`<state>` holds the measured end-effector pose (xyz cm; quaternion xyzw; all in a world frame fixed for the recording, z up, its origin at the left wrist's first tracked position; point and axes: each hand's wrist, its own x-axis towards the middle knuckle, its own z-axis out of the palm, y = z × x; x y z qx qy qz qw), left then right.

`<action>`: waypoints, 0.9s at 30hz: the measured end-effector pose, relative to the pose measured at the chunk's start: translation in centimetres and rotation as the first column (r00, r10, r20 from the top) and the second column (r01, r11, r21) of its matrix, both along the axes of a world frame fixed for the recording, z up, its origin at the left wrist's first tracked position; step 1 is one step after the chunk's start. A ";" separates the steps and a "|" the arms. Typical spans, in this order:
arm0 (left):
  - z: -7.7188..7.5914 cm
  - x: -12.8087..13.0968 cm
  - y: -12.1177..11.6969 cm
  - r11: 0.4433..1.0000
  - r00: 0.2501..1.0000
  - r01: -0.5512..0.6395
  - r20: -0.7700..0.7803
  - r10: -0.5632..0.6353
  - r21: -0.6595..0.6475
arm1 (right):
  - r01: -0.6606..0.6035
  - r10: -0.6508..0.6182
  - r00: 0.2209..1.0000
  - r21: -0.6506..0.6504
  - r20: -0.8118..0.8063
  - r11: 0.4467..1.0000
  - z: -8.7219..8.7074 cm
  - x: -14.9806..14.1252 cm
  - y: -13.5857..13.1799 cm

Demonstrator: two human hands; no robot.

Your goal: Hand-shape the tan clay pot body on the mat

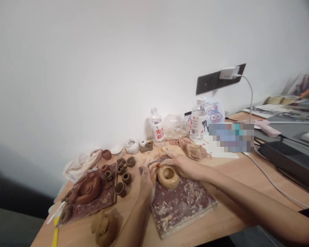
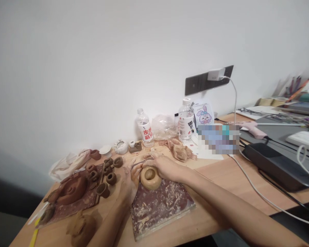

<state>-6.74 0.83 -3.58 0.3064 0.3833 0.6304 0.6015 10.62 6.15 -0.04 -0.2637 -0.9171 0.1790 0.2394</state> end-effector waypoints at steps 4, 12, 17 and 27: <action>-0.2 -0.1 0.0 1.000 1.000 0.014 -0.025 -0.013 0.020 | -0.014 0.014 0.999 -0.001 0.046 1.000 0.5 -0.3 0.2; -0.4 -0.2 0.1 0.999 1.000 0.014 -0.027 -0.013 0.035 | 0.036 -0.036 0.999 0.003 0.025 0.999 -0.8 0.6 0.5; -0.6 -0.2 0.2 1.000 0.999 -0.021 -0.033 0.022 0.008 | 0.079 -0.078 0.997 -0.021 0.017 0.997 -1.0 1.5 -0.5; -0.4 -0.3 0.2 1.000 0.998 0.012 -0.066 -0.011 0.026 | 0.218 -0.218 0.976 -0.068 0.016 0.974 -2.4 2.9 -3.8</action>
